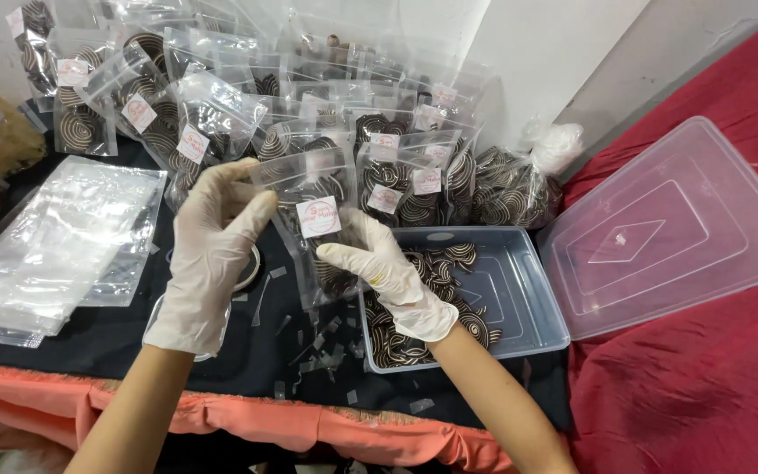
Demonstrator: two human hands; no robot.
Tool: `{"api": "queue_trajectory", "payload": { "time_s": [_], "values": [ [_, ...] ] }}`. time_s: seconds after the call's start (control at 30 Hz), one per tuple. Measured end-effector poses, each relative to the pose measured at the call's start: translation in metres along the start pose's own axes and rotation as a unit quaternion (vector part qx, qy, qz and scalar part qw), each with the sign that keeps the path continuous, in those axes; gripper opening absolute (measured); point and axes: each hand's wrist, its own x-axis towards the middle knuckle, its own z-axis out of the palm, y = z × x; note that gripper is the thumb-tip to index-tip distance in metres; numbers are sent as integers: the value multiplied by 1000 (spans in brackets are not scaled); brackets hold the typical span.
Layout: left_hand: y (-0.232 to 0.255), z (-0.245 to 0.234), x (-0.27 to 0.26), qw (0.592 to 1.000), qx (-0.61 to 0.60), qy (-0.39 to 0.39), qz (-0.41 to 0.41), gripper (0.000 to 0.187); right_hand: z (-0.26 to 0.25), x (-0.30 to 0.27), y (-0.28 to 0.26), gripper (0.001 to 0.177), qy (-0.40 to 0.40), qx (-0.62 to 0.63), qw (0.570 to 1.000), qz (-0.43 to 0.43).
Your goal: Packing individual spiral-shaped pastries into small plastic bags for retail sale.
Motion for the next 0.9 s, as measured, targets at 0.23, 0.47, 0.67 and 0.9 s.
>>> {"api": "queue_trajectory", "payload": {
  "time_s": [0.23,0.47,0.67,0.9],
  "values": [
    [10,1,4,998,51,-24,12,95,-13,5,26,55,-18,-21,999,-36],
    [21,17,14,941,315,-120,-16,111,-6,-1,18,61,-76,-68,991,-87],
    [13,21,10,919,381,-85,52,92,2,-9,-3,45,-101,-116,978,-139],
    [26,10,12,998,47,-41,23,106,-1,-3,11,51,-34,34,992,-114]
  ]
}}
